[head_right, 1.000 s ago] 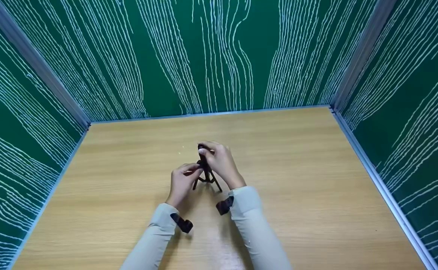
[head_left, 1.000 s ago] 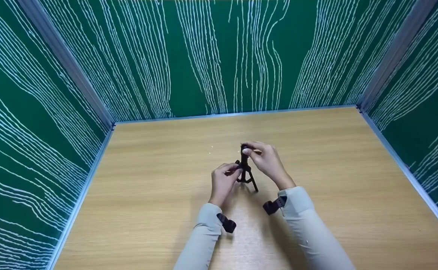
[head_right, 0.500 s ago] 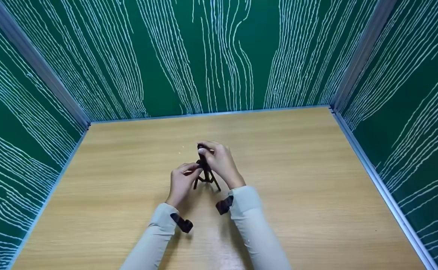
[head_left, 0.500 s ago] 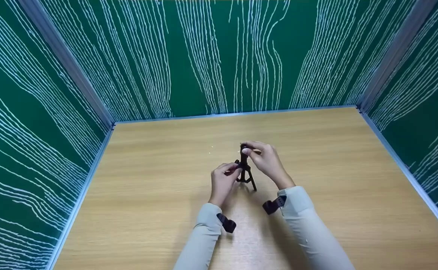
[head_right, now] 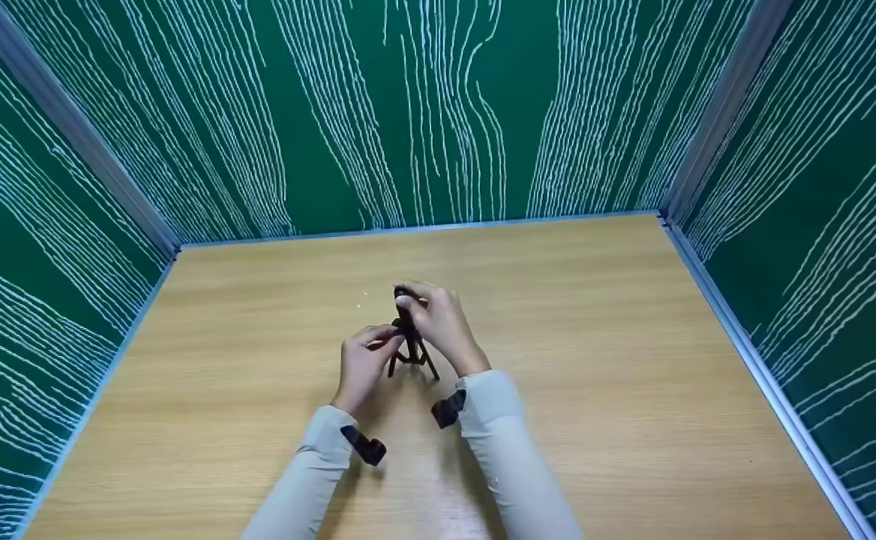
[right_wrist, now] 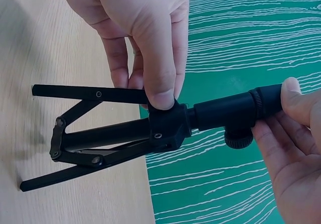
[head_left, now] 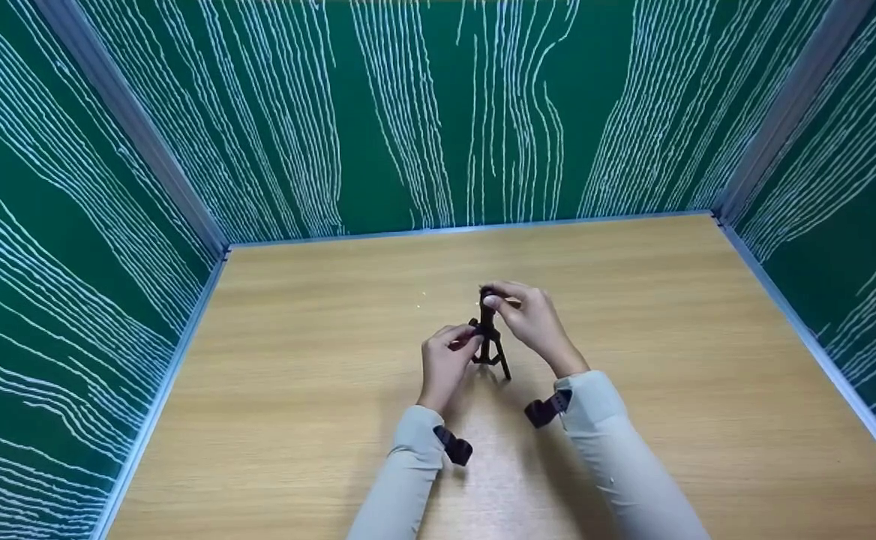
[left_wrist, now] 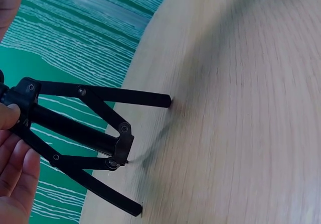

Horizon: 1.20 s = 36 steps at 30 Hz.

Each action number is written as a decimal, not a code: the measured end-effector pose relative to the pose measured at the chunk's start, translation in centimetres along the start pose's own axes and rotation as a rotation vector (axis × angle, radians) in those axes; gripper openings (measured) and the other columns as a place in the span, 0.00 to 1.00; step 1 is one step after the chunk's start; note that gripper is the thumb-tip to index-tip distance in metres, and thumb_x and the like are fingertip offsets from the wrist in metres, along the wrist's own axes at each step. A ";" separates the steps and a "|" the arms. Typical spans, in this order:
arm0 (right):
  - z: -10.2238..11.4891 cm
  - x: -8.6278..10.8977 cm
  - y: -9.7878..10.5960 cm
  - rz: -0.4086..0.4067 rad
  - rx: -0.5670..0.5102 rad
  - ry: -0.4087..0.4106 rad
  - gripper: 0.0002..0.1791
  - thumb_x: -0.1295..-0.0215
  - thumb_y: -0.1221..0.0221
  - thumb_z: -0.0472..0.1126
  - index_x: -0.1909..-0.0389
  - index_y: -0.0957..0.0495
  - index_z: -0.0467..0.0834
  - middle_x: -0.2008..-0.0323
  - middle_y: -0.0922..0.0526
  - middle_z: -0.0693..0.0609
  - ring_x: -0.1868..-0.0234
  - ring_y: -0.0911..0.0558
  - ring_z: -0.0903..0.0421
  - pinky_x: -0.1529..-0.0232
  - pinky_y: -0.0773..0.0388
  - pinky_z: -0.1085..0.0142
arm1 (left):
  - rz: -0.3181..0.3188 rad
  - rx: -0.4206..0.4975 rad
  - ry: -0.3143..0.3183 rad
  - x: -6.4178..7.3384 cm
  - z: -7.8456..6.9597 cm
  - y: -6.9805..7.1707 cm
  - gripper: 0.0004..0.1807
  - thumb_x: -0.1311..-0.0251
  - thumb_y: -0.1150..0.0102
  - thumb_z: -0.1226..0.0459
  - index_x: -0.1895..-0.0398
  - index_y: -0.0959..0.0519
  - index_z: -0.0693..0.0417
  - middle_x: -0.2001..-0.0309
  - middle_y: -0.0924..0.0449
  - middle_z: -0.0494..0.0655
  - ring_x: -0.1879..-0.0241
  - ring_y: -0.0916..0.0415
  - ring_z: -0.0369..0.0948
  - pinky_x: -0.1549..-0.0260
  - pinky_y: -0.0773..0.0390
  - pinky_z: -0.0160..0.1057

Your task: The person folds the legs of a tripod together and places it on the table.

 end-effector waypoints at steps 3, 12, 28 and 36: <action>0.1 0.0 -0.1 0.002 0.003 0.005 0.14 0.38 0.39 0.34 0.52 0.19 0.33 0.54 0.16 0.38 0.53 0.16 0.45 0.49 0.19 0.56 | -0.002 0.003 0.007 0.0 0.1 0.0 0.06 0.48 0.32 0.68 0.66 0.14 0.59 0.66 0.14 0.50 0.66 0.17 0.37 0.64 0.17 0.29; 0.1 0.2 0.0 -0.014 -0.018 0.018 0.15 0.38 0.39 0.35 0.51 0.20 0.32 0.54 0.16 0.37 0.53 0.17 0.43 0.49 0.19 0.55 | 0.000 0.018 0.043 0.1 0.4 -0.1 0.07 0.48 0.32 0.68 0.65 0.14 0.59 0.67 0.16 0.50 0.68 0.21 0.33 0.63 0.18 0.30; -0.5 0.6 0.2 -0.058 -0.121 -0.002 0.18 0.39 0.39 0.33 0.47 0.22 0.33 0.50 0.18 0.36 0.51 0.17 0.42 0.49 0.19 0.61 | 0.021 0.062 0.061 1.0 -2.7 0.6 0.09 0.46 0.35 0.72 0.62 0.18 0.68 0.63 0.16 0.59 0.63 0.18 0.44 0.59 0.18 0.32; -1.3 1.6 0.9 -0.164 -0.165 0.030 0.21 0.42 0.36 0.33 0.47 0.21 0.35 0.52 0.16 0.39 0.52 0.17 0.46 0.51 0.18 0.67 | 0.013 0.119 0.091 1.6 -1.0 1.0 0.09 0.45 0.35 0.71 0.61 0.17 0.68 0.62 0.16 0.59 0.64 0.19 0.38 0.58 0.18 0.33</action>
Point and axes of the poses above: each hand's wrist, its own x-axis away from the middle knuckle, its own y-axis out of the back of the hand, z = x × y, the point moved 9 cm from there along -x, towards the middle knuckle
